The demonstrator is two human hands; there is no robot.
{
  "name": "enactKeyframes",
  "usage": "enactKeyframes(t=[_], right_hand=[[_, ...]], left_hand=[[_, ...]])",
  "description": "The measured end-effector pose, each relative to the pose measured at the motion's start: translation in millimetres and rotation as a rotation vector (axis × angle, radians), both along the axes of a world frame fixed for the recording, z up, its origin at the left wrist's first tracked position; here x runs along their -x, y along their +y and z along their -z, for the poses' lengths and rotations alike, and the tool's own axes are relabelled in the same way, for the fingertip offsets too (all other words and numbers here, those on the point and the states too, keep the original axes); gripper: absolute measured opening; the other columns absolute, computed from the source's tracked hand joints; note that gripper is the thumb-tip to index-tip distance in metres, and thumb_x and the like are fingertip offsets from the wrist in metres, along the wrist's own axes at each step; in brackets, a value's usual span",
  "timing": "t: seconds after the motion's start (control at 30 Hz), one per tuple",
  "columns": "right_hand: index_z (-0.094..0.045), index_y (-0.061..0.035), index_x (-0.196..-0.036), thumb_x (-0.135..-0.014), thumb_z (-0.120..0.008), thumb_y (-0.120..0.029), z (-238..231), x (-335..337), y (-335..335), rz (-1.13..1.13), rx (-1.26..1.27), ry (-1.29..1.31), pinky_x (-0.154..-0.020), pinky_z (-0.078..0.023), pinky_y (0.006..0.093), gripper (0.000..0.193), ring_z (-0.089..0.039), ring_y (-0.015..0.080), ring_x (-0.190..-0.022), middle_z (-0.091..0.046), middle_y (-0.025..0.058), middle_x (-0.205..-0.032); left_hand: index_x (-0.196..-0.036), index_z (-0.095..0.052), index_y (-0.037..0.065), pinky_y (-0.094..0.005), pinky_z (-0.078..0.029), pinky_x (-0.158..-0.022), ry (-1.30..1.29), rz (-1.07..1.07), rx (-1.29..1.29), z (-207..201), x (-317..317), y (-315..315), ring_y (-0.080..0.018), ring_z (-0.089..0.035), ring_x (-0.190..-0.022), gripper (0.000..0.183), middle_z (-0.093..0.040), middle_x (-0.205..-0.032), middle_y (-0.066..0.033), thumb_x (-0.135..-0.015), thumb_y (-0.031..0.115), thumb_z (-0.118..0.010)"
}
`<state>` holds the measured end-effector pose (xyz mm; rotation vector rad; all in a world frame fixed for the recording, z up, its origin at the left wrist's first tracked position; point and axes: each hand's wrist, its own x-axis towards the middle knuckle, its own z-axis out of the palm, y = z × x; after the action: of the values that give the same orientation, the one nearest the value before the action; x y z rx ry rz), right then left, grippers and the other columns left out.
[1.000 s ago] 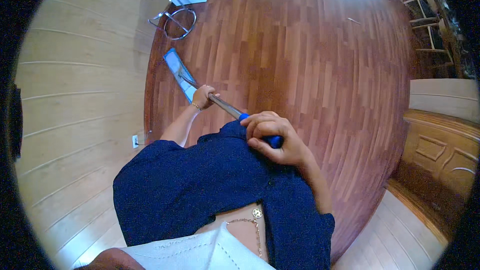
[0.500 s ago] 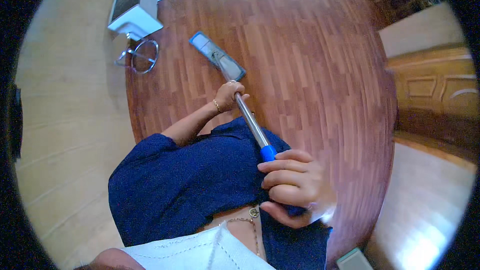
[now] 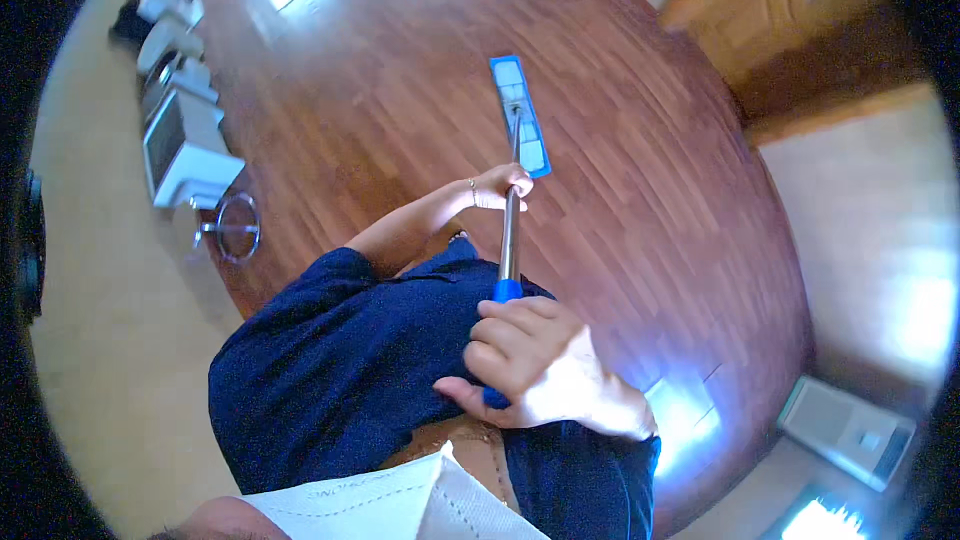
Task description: The recorder is mopping a wooden floor with a flat mop.
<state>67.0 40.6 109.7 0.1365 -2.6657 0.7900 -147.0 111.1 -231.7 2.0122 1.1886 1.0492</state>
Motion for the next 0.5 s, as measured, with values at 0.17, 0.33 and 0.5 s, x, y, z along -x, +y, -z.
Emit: enactKeyframes(t=[0.17, 0.33, 0.5], right_hand=[[-0.046, -0.0119, -0.062, -0.078, -0.068, -0.036, 1.9, 21.9, -2.5, -0.121, 0.157, 0.228, -0.049, -0.036, 0.0322, 0.037, -0.048, 0.0184, -0.051, -0.04, 0.0004, -0.056], [-0.048, -0.0089, -0.067, -0.069, -0.07, -0.031, 23.3, 49.2, 13.5, -0.279, 0.192, 0.272, -0.055, -0.043, 0.0383, 0.032, -0.057, 0.0247, -0.061, -0.05, 0.0043, -0.063], [-0.056, -0.0091, -0.082, -0.067, -0.074, -0.025, 60.9, 68.9, 35.6, -0.058, 0.258, 0.253, -0.06, -0.049, 0.0428, 0.029, -0.063, 0.0306, -0.072, -0.06, 0.0086, -0.076]], left_hand=[[-0.063, -0.04, 0.009, -0.0381, -0.039, -0.062, -0.052, 0.239, 0.104, -21.2, -42.2, 14.7, -0.0267, -0.048, -0.065, 0.036, -0.044, -0.064, -0.0069, -0.067, 0.015, -0.075], [-0.103, -0.057, 0.008, -0.0355, -0.046, -0.083, -0.219, 0.17, 0.386, -61.8, -69.3, -19.2, -0.0242, -0.057, -0.096, 0.04, -0.057, -0.102, -0.0094, -0.07, 0.013, -0.078], [-0.111, -0.055, 0.006, -0.059, -0.047, -0.089, -0.712, -0.033, -0.19, -215.5, -25.5, -101.3, -0.0353, -0.059, -0.11, 0.044, -0.057, -0.12, -0.0166, -0.083, 0.04, -0.057]])
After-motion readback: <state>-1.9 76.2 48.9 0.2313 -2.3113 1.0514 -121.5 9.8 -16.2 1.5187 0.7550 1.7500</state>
